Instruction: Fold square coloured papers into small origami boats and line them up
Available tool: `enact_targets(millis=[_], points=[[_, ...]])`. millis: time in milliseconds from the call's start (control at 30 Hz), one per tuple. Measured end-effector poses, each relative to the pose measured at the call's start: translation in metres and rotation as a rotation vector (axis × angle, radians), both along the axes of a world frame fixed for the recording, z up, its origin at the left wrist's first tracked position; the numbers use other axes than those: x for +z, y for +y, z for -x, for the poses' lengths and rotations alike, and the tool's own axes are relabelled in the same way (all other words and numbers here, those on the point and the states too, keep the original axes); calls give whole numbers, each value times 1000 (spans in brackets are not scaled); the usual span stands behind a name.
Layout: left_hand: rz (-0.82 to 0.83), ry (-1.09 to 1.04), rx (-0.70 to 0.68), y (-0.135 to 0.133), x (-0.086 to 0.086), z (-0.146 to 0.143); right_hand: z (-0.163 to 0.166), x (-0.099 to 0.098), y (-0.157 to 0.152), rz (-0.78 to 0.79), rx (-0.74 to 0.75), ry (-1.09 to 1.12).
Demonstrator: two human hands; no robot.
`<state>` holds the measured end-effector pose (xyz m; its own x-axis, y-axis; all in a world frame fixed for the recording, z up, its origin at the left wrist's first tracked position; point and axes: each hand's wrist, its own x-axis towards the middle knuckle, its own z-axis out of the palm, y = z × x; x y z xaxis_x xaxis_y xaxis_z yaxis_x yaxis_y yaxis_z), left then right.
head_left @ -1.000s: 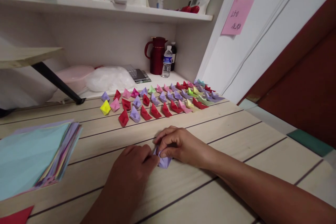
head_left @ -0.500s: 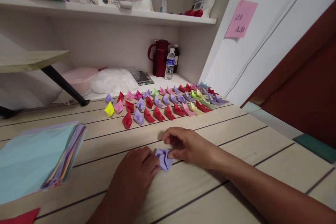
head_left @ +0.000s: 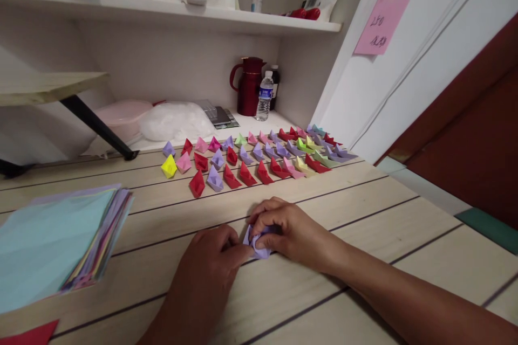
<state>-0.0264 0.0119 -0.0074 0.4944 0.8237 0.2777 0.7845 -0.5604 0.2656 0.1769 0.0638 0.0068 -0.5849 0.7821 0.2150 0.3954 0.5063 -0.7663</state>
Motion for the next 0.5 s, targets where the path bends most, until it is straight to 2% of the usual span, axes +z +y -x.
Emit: enact_targets(millis=[100,167,267,333,400,500], points=[[23,-37,22,-1,0,-3,-1,-1,1,64,-5,57],[40,-102,39,-3,0,-5,0,-1,1,180,-7,153],[87,-317,67,-5,-1,-8,0,3,1,499,-43,372],[75,-488,144,-6,-1,-9,-1,6,2,708,-104,540],[8,-599,247,-6,1,-7,-1,8,2,857,-145,708],[-117,-632,327,-5,4,-1,3,7,-1,1051,-79,866]])
